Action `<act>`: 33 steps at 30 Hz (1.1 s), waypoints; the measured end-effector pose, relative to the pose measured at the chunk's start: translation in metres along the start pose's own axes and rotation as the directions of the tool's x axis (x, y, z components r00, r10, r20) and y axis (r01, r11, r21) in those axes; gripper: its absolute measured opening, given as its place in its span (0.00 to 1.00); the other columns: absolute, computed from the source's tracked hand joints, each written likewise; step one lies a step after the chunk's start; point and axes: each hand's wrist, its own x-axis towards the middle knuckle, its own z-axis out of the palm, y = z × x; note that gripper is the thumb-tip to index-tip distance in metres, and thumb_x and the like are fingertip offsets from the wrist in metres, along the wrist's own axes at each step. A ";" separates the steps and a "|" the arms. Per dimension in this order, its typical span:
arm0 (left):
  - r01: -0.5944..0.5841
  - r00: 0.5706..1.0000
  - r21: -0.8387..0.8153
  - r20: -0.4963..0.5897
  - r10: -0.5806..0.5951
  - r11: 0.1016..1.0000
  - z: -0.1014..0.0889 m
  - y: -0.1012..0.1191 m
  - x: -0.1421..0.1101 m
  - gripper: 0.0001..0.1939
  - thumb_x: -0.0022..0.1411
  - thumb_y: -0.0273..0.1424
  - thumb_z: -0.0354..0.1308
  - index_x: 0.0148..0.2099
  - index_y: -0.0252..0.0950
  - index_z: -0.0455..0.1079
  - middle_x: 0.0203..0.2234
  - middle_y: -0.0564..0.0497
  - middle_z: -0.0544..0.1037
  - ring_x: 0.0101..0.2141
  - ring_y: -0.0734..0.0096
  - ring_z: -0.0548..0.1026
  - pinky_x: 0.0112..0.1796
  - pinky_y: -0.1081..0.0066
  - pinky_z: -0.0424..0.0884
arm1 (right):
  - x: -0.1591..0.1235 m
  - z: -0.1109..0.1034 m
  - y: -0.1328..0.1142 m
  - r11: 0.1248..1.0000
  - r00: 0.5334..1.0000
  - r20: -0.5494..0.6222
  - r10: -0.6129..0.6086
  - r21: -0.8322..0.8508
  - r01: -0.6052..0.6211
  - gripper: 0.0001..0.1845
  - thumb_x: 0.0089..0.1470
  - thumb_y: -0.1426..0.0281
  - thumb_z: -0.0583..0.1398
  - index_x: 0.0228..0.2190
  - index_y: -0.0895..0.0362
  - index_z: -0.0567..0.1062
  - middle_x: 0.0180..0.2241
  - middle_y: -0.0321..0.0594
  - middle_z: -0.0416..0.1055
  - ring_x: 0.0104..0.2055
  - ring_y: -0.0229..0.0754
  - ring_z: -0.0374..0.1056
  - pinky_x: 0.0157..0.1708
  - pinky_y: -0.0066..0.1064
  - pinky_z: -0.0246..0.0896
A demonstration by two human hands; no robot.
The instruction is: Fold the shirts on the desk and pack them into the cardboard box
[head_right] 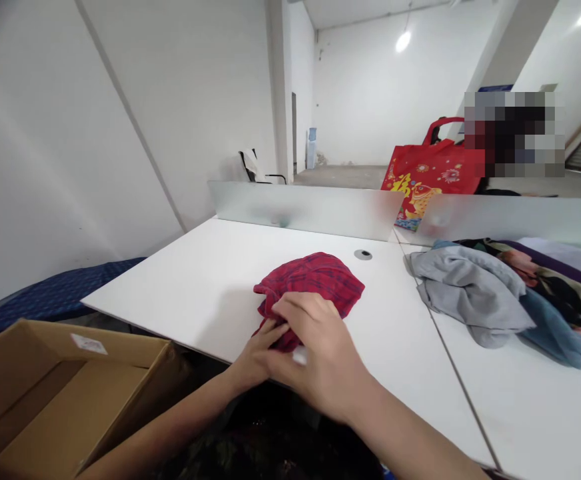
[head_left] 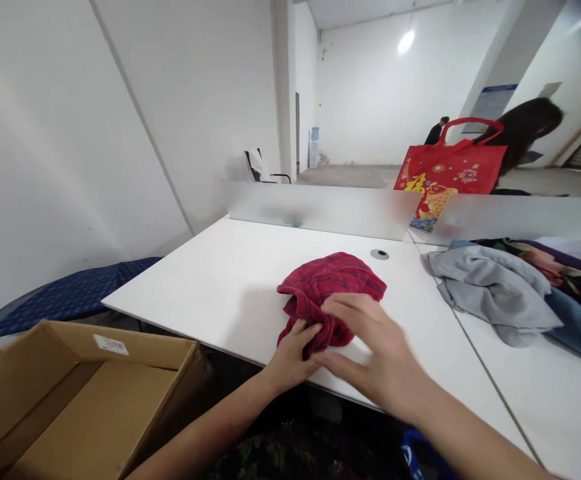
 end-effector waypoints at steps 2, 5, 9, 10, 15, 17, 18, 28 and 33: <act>-0.043 0.997 -0.013 0.058 0.043 0.999 0.005 0.004 -0.004 0.26 0.55 0.31 0.61 0.57 0.42 0.70 0.54 0.45 0.71 0.57 0.54 0.68 0.56 0.58 0.67 | 0.013 0.030 0.017 0.992 0.989 0.068 0.128 0.005 -0.128 0.16 0.51 0.61 0.65 0.40 0.56 0.77 0.44 0.50 0.74 0.47 0.56 0.69 0.45 0.49 0.67; -0.005 0.998 -0.077 0.066 0.010 0.997 0.011 0.007 -0.008 0.26 0.54 0.34 0.63 0.56 0.40 0.70 0.55 0.44 0.69 0.56 0.56 0.68 0.57 0.58 0.65 | 0.018 0.063 0.051 0.885 0.902 0.115 0.415 0.180 -0.430 0.08 0.52 0.65 0.61 0.28 0.57 0.76 0.32 0.45 0.75 0.35 0.50 0.71 0.39 0.45 0.68; 0.260 0.935 -0.249 -0.176 -0.308 0.933 0.006 -0.001 0.002 0.16 0.61 0.43 0.57 0.43 0.37 0.69 0.37 0.47 0.76 0.40 0.62 0.76 0.42 0.63 0.74 | 0.014 0.044 0.080 0.520 0.762 0.045 0.646 0.705 -0.482 0.13 0.52 0.61 0.63 0.38 0.54 0.77 0.38 0.40 0.78 0.40 0.47 0.73 0.46 0.43 0.68; 0.299 0.897 -0.309 -0.232 -0.376 0.903 0.004 -0.004 0.008 0.18 0.61 0.46 0.57 0.44 0.36 0.67 0.36 0.47 0.75 0.38 0.63 0.76 0.39 0.64 0.74 | 0.013 0.031 0.082 0.429 0.739 0.042 0.672 0.792 -0.435 0.15 0.51 0.60 0.64 0.40 0.52 0.77 0.41 0.40 0.78 0.43 0.47 0.73 0.48 0.43 0.67; 0.328 0.839 -0.380 -0.304 -0.451 0.865 0.005 -0.011 0.048 0.50 0.48 0.46 0.69 0.66 0.37 0.50 0.59 0.35 0.63 0.45 0.60 0.75 0.43 0.62 0.73 | 0.008 -0.009 0.071 0.245 0.659 0.062 0.750 0.899 -0.364 0.19 0.45 0.59 0.69 0.40 0.49 0.78 0.42 0.38 0.79 0.46 0.47 0.74 0.50 0.41 0.68; 0.282 0.898 -0.347 -0.233 -0.373 0.894 0.016 -0.010 0.065 0.52 0.47 0.41 0.70 0.68 0.39 0.47 0.60 0.36 0.63 0.45 0.60 0.75 0.45 0.62 0.72 | 0.004 -0.010 0.064 0.227 0.664 0.112 0.739 0.887 -0.402 0.21 0.44 0.60 0.70 0.42 0.50 0.77 0.41 0.39 0.79 0.45 0.48 0.74 0.48 0.41 0.70; 0.258 0.924 -0.341 -0.185 -0.334 0.904 0.021 -0.009 0.072 0.50 0.48 0.37 0.69 0.68 0.39 0.49 0.58 0.39 0.67 0.44 0.61 0.75 0.45 0.63 0.72 | 0.002 -0.011 0.061 0.234 0.674 0.126 0.728 0.878 -0.418 0.22 0.44 0.60 0.70 0.42 0.50 0.77 0.40 0.39 0.79 0.44 0.48 0.74 0.47 0.41 0.71; 0.212 0.945 0.425 -0.318 -0.074 0.880 -0.082 -0.018 0.046 0.27 0.58 0.24 0.52 0.59 0.44 0.65 0.47 0.44 0.73 0.44 0.56 0.75 0.41 0.60 0.72 | 0.004 -0.125 0.104 0.570 0.587 -0.347 0.731 0.784 -0.247 0.19 0.41 0.63 0.70 0.38 0.49 0.76 0.33 0.34 0.77 0.36 0.46 0.76 0.35 0.36 0.74; 0.130 0.967 0.508 -0.256 0.005 0.852 -0.099 -0.020 0.041 0.24 0.59 0.33 0.58 0.58 0.41 0.66 0.55 0.38 0.70 0.57 0.42 0.65 0.51 0.45 0.66 | 0.013 -0.128 0.099 0.555 0.654 -0.255 0.712 0.775 -0.303 0.17 0.41 0.62 0.70 0.36 0.50 0.77 0.31 0.34 0.77 0.33 0.46 0.75 0.33 0.37 0.74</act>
